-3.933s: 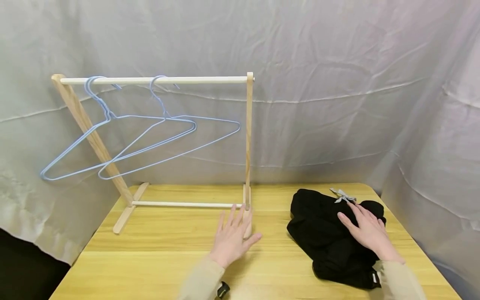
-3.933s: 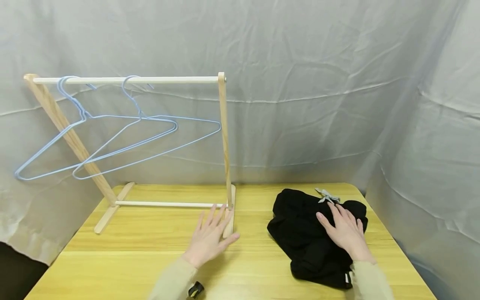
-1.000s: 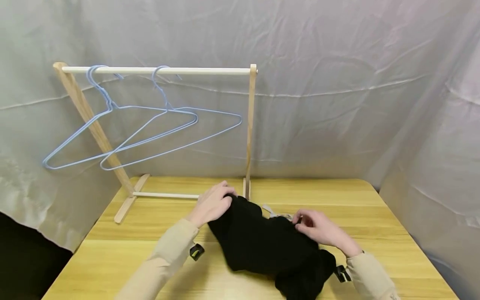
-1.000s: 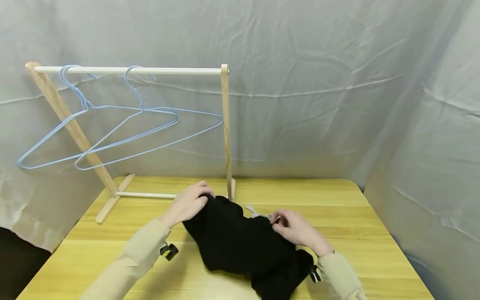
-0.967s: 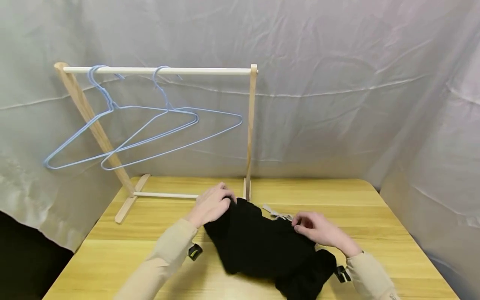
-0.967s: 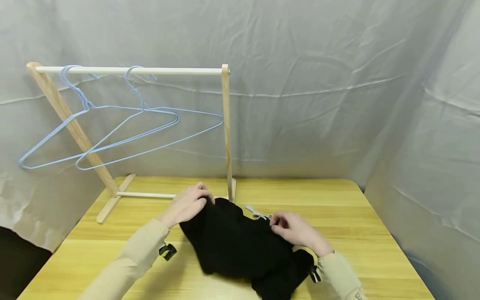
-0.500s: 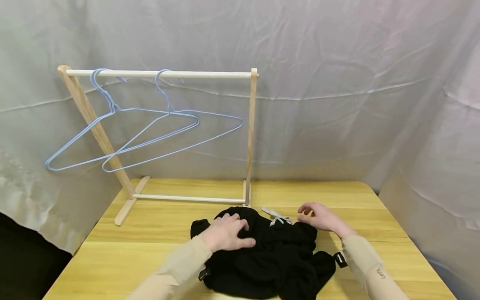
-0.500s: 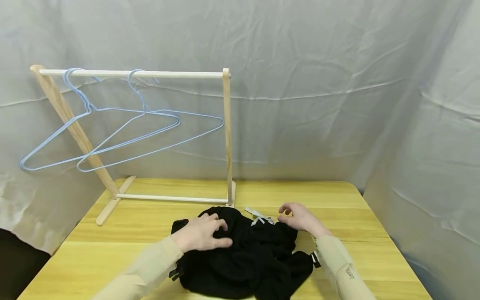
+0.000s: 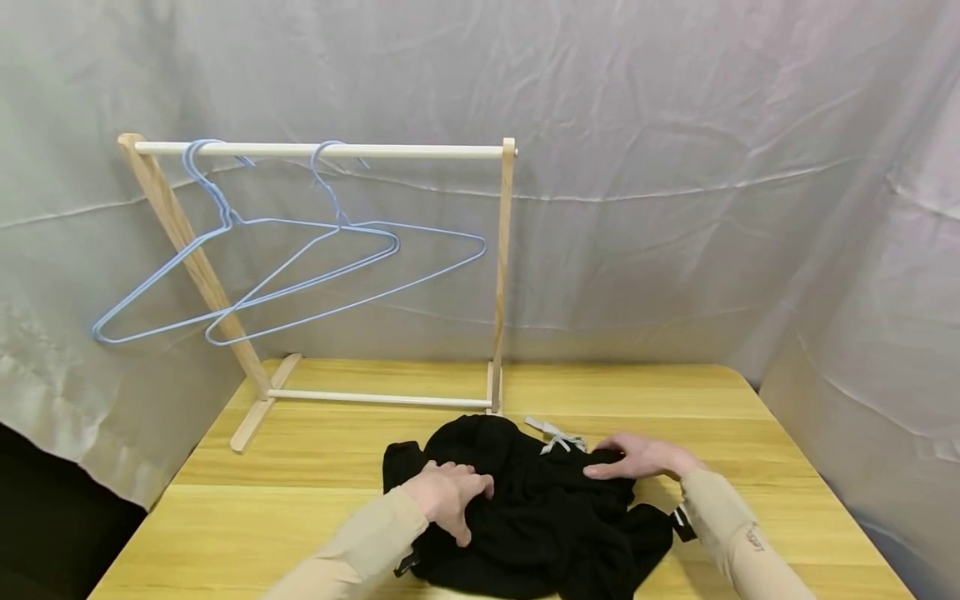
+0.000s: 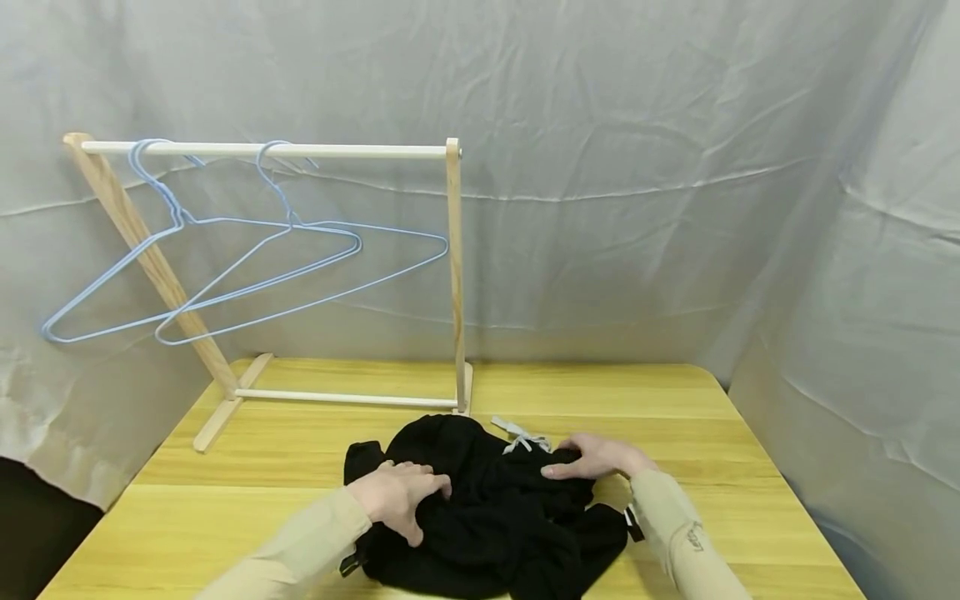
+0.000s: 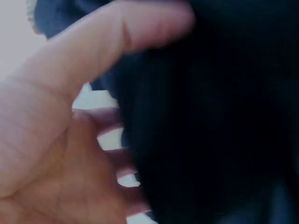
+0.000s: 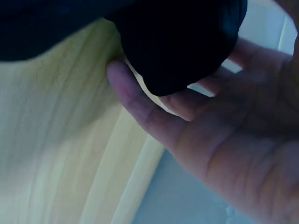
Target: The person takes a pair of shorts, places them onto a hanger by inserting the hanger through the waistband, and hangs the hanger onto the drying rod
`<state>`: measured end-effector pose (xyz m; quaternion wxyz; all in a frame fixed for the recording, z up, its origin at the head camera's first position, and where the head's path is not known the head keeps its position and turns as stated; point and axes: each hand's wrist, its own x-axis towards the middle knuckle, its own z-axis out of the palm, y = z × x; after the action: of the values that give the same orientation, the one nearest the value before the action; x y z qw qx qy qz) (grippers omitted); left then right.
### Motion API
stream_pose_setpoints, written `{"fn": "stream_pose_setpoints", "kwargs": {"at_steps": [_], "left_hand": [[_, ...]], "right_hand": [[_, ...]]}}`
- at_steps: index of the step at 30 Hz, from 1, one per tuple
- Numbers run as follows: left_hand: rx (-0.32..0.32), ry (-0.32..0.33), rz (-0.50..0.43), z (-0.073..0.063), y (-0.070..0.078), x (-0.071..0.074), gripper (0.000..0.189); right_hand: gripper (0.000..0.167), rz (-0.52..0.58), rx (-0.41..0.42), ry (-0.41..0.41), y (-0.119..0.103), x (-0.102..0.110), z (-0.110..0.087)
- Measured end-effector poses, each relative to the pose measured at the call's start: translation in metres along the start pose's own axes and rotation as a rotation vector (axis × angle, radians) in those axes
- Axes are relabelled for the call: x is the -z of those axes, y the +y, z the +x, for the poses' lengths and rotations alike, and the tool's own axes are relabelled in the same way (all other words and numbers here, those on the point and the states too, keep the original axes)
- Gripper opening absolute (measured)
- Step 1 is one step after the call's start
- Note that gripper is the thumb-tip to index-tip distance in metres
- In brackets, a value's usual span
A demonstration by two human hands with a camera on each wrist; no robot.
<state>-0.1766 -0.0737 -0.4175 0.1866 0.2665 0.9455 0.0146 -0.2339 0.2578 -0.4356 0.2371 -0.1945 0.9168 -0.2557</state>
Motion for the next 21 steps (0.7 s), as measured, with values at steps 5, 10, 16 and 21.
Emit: {"fn": "stream_pose_setpoints", "kwargs": {"at_steps": [5,10,16,21], "left_hand": [[-0.014,0.104,-0.011,0.002,-0.013,-0.011,0.036],[-0.013,0.271,-0.036,-0.005,-0.029,-0.01,0.033],[0.057,0.519,-0.014,-0.022,-0.052,0.014,0.028],[0.135,0.771,0.049,-0.039,-0.074,0.04,0.026]], "right_hand": [[0.041,0.086,0.096,-0.026,0.008,0.001,-0.001],[0.029,0.216,0.223,0.073,0.01,0.015,-0.007],[0.018,0.196,0.335,0.362,-0.006,0.04,-0.022],[0.023,0.094,0.432,0.638,-0.035,0.056,-0.032]]}}
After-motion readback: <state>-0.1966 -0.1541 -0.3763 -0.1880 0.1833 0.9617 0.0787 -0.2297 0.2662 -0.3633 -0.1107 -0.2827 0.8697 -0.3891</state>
